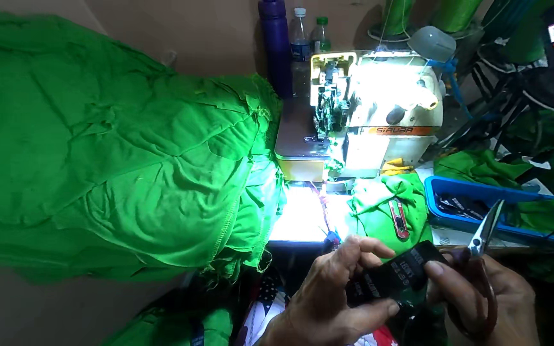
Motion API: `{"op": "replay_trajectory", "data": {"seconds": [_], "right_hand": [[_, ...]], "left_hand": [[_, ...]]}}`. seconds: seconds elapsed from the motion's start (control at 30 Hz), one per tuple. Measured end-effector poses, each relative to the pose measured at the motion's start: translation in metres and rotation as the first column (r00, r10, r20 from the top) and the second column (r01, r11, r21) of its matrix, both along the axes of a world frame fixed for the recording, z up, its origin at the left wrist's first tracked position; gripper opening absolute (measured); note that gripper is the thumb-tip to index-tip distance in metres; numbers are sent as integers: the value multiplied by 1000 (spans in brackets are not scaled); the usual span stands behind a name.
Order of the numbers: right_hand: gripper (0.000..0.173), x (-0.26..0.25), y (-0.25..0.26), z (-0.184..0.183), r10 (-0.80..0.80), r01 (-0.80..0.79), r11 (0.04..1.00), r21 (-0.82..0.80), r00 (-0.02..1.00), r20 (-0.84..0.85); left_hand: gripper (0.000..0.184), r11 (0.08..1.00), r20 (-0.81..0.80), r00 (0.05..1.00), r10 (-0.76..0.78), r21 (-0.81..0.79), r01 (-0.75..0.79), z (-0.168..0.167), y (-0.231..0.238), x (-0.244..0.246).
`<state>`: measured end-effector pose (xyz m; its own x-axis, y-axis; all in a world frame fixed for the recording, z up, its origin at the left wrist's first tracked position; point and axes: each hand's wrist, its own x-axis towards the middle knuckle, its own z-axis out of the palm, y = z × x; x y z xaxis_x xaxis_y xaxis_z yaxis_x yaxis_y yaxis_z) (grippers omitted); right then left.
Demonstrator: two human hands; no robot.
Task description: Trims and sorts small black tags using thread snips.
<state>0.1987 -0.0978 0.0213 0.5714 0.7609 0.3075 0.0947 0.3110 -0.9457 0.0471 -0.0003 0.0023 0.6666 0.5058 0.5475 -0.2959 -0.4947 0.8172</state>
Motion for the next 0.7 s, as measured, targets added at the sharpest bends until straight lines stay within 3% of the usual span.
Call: {"op": "replay_trajectory", "data": {"seconds": [0.17,0.5,0.6,0.7], "right_hand": [[26,-1,3,2,11,-11,1000,-23,1000,-7],[23,1,12,-2,151,-151,987,-60,989,-14],[21,4,8,-4,201,-205,965,-162,979,-38],[7,17,-10,-9,384,-361,874,-325,923,7]], "left_hand": [[17,971,46,983,-177,-156,182,4,9,-13],[19,889,8,921,-390,-255,379,2,32,-30],[22,875,35,911,-411,-266,405,-2,37,-34],[26,876,21,917,-398,-288,387,-6,42,-39]]}}
